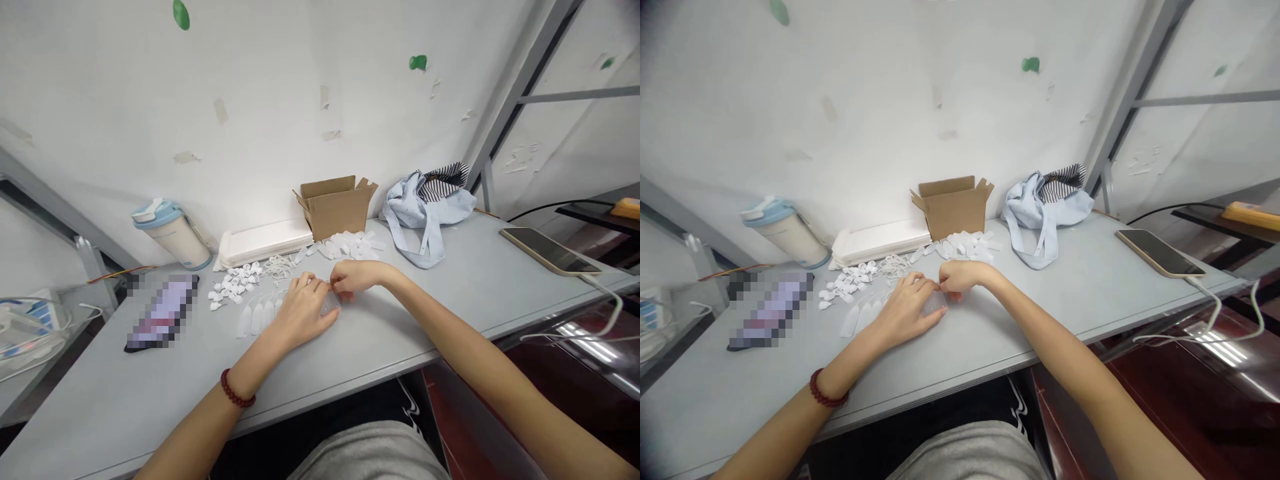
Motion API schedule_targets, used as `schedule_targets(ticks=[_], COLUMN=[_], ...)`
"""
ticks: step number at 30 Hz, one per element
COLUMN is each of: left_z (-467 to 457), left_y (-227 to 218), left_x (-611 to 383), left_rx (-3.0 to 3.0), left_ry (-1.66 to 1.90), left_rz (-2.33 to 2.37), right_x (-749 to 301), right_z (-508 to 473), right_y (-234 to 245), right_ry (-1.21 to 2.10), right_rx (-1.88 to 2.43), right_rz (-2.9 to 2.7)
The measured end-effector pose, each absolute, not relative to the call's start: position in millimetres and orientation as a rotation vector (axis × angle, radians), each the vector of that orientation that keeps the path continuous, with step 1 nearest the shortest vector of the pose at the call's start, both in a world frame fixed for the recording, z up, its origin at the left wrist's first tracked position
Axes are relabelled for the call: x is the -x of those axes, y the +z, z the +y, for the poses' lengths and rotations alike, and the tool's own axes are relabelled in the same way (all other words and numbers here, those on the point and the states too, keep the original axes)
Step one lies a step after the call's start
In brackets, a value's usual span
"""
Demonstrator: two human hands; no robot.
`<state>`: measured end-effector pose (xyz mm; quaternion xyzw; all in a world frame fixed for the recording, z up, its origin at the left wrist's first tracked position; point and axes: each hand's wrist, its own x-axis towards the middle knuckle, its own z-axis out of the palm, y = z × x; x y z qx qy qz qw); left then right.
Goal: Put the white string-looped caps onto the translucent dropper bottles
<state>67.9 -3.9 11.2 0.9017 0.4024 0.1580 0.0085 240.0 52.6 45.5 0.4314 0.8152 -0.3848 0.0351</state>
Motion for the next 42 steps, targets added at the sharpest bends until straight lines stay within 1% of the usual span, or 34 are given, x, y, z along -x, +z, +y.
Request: schedule_targets(ticks=[7, 12, 16, 18, 21, 24, 26, 29, 31, 32, 37, 42], left_z=[-5.5, -1.1, 13.0, 22.5, 36.2, 45.7, 49.1, 51.1, 51.7, 52.1, 54.0, 52.7], left_y=[13.0, 16.9, 23.7, 26.4, 27.2, 23.5, 20.0, 15.9, 13.9, 12.9, 8.3, 9.0], left_x=[-66.5, -61.7, -42.2, -25.9, 0.9, 20.0, 25.4, 25.4, 23.6, 22.9, 21.6, 19.3], left_rx=[-2.765, -2.621, -2.454, -2.396, -2.367, -2.38, -2.384, -2.394, -2.408, -2.417, -2.456, -2.493], left_ry=[0.496, 0.655, 0.878, 0.936, 0.886, 0.775, 0.688, 0.517, 0.429, 0.401, 0.363, 0.371], left_rz=[1.232, 1.227, 1.434, 1.566, 1.746, 1.793, 1.783, 1.764, 1.753, 1.747, 1.733, 1.737], right_x=[-239.0, -237.8, -237.5, -238.3, -240.3, -242.0, -242.5, -242.9, -243.7, -244.1, -244.7, -243.3], right_z=[51.9, 49.2, 47.7, 47.3, 48.5, 54.0, 60.1, 70.9, 77.6, 80.3, 85.7, 85.8], right_y=[45.9, 48.7, 50.9, 52.0, 52.2, 47.6, 41.1, 28.5, 20.5, 17.1, 8.6, 4.7], right_ry=[-1.203, -1.187, -1.196, -1.197, -1.222, -1.215, -1.053, -0.556, -0.27, -0.178, 0.036, 0.126], right_rx=[-1.308, -1.297, -1.313, -1.326, -1.382, -1.545, -1.718, -1.937, -1.95, -1.931, -1.908, -1.933], right_rz=[2.487, 2.494, 2.481, 2.472, 2.509, 2.644, 2.781, 2.949, 2.982, 2.987, 2.971, 2.965])
